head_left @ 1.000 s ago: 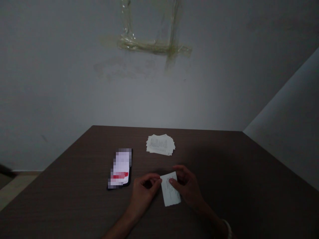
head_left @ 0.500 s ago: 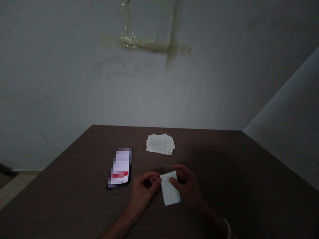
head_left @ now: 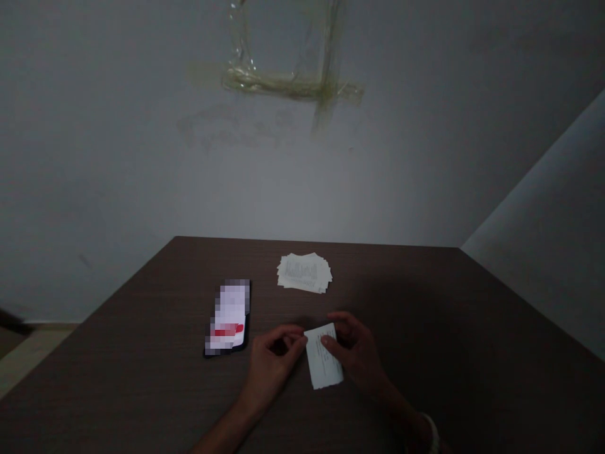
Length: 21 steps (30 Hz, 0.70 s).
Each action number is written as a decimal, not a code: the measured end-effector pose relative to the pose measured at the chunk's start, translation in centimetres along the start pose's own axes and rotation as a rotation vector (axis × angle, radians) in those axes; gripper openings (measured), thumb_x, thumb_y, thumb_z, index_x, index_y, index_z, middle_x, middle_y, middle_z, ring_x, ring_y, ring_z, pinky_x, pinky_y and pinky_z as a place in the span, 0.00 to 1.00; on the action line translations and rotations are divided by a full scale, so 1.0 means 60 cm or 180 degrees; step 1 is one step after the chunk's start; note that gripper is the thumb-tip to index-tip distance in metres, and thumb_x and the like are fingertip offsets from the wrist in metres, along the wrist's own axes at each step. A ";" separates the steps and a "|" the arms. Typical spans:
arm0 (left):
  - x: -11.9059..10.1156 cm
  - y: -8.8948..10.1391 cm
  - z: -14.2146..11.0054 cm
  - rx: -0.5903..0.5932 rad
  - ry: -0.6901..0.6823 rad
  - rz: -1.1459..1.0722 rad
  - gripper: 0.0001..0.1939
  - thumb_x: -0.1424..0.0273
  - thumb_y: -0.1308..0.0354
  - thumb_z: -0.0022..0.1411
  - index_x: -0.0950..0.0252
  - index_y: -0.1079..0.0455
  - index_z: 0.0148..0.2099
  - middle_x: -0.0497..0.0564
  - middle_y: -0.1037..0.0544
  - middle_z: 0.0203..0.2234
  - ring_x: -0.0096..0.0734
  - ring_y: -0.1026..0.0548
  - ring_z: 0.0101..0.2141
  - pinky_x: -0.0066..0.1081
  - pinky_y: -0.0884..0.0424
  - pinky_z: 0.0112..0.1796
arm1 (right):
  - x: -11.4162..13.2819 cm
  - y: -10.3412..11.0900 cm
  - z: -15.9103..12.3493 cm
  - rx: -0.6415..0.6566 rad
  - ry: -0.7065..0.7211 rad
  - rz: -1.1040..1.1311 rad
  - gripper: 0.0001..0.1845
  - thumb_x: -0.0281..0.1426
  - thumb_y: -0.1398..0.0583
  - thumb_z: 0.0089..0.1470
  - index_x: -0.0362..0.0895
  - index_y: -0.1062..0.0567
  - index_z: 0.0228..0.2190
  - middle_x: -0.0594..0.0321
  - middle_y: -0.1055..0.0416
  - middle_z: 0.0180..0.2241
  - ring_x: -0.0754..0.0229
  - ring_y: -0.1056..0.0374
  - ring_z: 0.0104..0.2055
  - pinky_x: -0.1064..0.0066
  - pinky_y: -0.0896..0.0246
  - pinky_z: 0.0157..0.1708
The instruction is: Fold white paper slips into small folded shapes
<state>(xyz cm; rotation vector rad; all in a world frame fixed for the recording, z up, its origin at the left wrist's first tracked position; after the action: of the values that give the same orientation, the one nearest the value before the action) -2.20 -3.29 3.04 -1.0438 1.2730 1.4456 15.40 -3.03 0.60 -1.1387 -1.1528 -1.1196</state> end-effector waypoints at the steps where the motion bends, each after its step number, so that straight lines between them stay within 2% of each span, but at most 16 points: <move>1: 0.001 0.000 -0.001 -0.0016 0.0007 -0.0008 0.11 0.64 0.36 0.50 0.67 0.22 0.33 0.49 0.23 0.20 0.30 0.27 0.23 0.26 0.31 0.26 | 0.001 0.000 0.000 -0.0011 -0.0003 -0.0004 0.22 0.37 0.33 0.48 0.44 0.33 0.43 0.63 0.23 0.29 0.59 0.26 0.30 0.70 0.32 0.28; 4: 0.001 0.002 -0.002 -0.0072 -0.0050 -0.0015 0.12 0.64 0.35 0.50 0.67 0.21 0.34 0.49 0.23 0.20 0.30 0.27 0.23 0.26 0.30 0.26 | 0.002 0.001 -0.001 -0.0034 -0.0012 0.0040 0.22 0.37 0.33 0.47 0.44 0.32 0.42 0.63 0.23 0.28 0.60 0.27 0.29 0.71 0.33 0.27; 10: -0.021 0.004 -0.003 -0.0149 -0.0483 0.0050 0.08 0.67 0.35 0.51 0.65 0.20 0.33 0.49 0.24 0.21 0.28 0.28 0.23 0.25 0.31 0.25 | 0.001 0.001 -0.001 -0.0024 0.0012 -0.0020 0.21 0.36 0.33 0.47 0.44 0.32 0.42 0.64 0.23 0.29 0.60 0.27 0.30 0.72 0.33 0.29; 21: -0.026 0.004 -0.004 -0.0139 -0.0517 0.0097 0.06 0.68 0.36 0.52 0.64 0.20 0.32 0.48 0.25 0.20 0.27 0.31 0.22 0.24 0.34 0.24 | -0.005 0.002 -0.002 -0.0027 0.0055 -0.0078 0.21 0.36 0.33 0.48 0.44 0.31 0.42 0.62 0.23 0.30 0.59 0.27 0.31 0.71 0.32 0.30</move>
<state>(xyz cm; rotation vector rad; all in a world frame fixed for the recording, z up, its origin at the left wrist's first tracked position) -2.08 -3.69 4.57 -0.9189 1.1500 1.5547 15.50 -3.14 0.29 -1.1222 -1.1524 -1.1521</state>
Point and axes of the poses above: each hand's wrist, its own z-axis towards the middle knuckle, its own y-axis out of the back of the hand, x = y × z, the point moved 9 cm from there along z, towards the middle knuckle
